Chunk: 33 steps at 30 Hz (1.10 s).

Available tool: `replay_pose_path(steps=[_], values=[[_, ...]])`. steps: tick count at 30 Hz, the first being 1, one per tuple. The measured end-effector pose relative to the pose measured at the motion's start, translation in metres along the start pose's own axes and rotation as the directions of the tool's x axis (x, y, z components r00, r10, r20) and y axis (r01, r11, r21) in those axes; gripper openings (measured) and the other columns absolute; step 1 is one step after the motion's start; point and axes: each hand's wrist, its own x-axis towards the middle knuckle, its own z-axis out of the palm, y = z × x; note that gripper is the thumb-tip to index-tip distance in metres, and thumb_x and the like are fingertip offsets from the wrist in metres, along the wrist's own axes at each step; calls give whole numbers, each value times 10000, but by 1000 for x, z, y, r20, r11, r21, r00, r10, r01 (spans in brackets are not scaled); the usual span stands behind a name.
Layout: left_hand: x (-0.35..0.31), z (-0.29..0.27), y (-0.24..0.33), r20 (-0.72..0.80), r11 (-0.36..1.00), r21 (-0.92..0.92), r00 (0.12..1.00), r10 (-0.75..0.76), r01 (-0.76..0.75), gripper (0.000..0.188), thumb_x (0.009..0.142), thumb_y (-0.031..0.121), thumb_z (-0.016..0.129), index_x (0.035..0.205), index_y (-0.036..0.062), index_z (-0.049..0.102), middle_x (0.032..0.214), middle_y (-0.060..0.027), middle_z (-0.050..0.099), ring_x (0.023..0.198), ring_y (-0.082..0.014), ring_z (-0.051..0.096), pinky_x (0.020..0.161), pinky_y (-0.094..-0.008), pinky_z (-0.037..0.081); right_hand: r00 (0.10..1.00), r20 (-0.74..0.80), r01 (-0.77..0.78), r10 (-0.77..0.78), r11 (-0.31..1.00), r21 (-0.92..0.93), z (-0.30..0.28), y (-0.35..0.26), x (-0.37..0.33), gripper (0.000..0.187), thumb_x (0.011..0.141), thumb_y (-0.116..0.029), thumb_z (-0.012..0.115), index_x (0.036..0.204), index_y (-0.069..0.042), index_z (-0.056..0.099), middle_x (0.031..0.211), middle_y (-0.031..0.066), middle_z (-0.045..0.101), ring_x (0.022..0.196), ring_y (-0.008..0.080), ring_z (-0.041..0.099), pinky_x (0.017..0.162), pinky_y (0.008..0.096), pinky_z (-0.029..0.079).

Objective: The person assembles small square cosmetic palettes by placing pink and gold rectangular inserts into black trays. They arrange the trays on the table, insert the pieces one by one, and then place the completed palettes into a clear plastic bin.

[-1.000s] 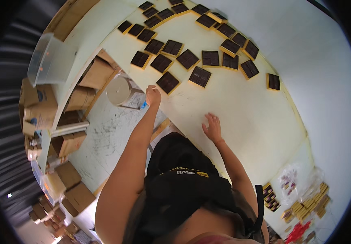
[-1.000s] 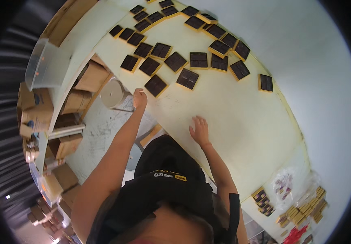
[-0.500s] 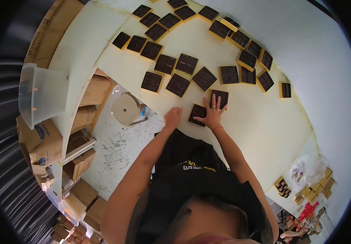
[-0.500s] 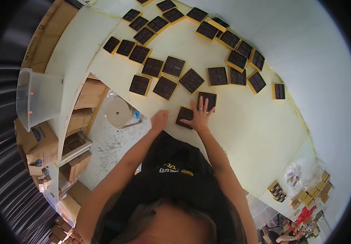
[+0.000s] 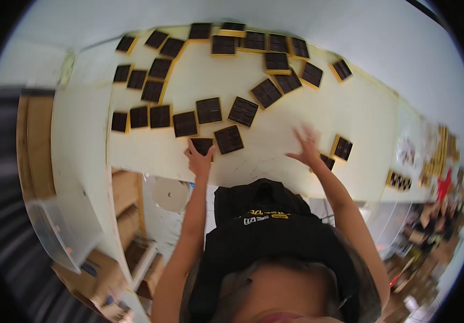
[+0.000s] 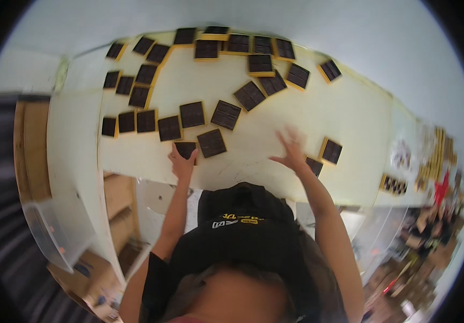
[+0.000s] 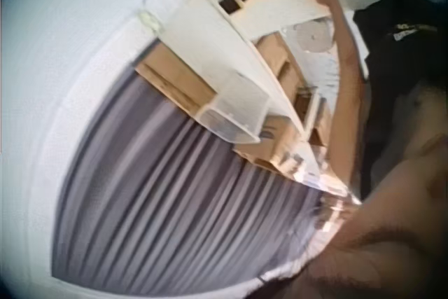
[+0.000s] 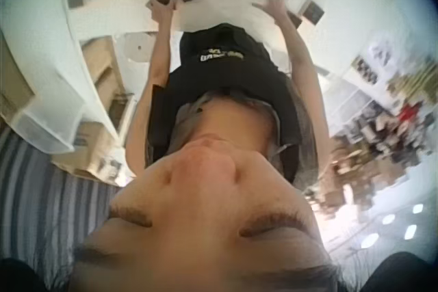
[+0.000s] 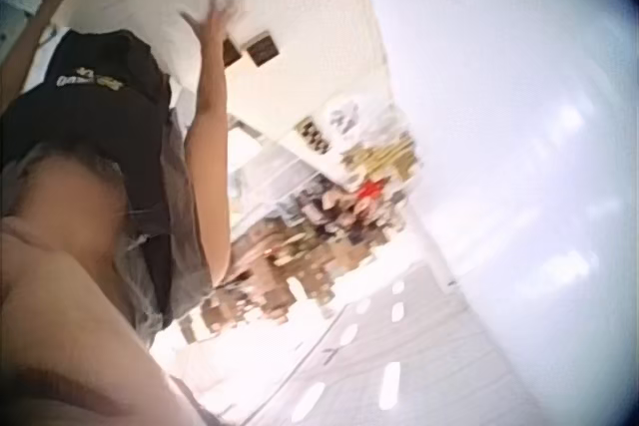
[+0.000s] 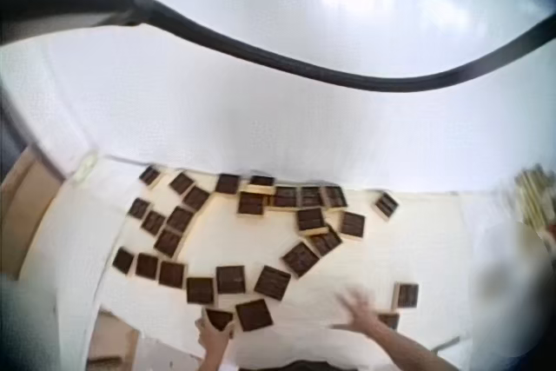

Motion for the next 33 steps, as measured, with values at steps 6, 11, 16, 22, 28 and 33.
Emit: replay_pose_path(steps=[6, 11, 16, 22, 28, 33], values=[[31, 8, 26, 35, 974, -53, 974, 223, -221, 947, 711, 449, 819, 1503, 260, 334, 1458, -152, 391, 965, -294, 671, 858, -419, 518, 973, 110, 211, -204, 976, -59, 28, -165, 115, 1266, 418, -690, 824, 1514, -315, 312, 1632, 106, 60, 1487, 403, -11, 1062, 767, 87], [89, -30, 16, 379, 764, 372, 838, 393, -527, 1253, 575, 547, 873, 1555, 337, 119, 1559, -326, 64, 1054, -434, 634, 713, -419, 557, 957, 193, 237, -217, 968, -84, 53, -148, 117, 1244, 402, -674, 838, 1492, -317, 358, 1628, 58, 95, 1483, 405, -8, 1039, 786, 136], [25, -3, 67, 565, 725, 262, 710, 420, -637, 1219, 587, 506, 889, 1553, 325, 168, 1546, -356, -84, 1073, -463, 620, 692, -394, 563, 953, 27, 301, -301, 954, 9, 77, -108, 63, 1061, 473, -719, 789, 1415, -344, 478, 1613, 58, 176, 1485, 395, 15, 1092, 715, 142], [-57, 63, 105, 486, 677, 142, 647, 588, -722, 1092, 671, 433, 859, 1547, 277, 226, 1553, -350, -50, 1099, -465, 605, 699, -412, 560, 998, -27, 49, -52, 996, -80, 44, -53, -26, 941, 618, -632, 775, 1436, -315, 434, 1611, 72, 178, 1489, 363, 73, 1147, 659, 67], [-142, 153, 196, 399, 601, -71, 529, 749, -796, 882, 801, 281, 746, 1539, 244, 266, 1549, -354, -87, 1251, -503, 476, 710, -442, 558, 879, -139, -459, 455, 889, 8, -5, 57, -119, 1151, 524, -660, 806, 1499, -273, 333, 1612, 135, 125, 1467, 429, 95, 1043, 761, 164], [-208, 229, 331, 504, 508, -233, 344, 792, -829, 833, 779, 155, 661, 1514, 302, 299, 1538, -361, 102, 1342, -493, 360, 872, -469, 526, 844, -341, -348, 413, 907, 237, -18, 210, -141, 1176, 507, -644, 817, 1481, -162, 367, 1537, 188, 275, 1397, 470, 242, 1082, 667, 208]])
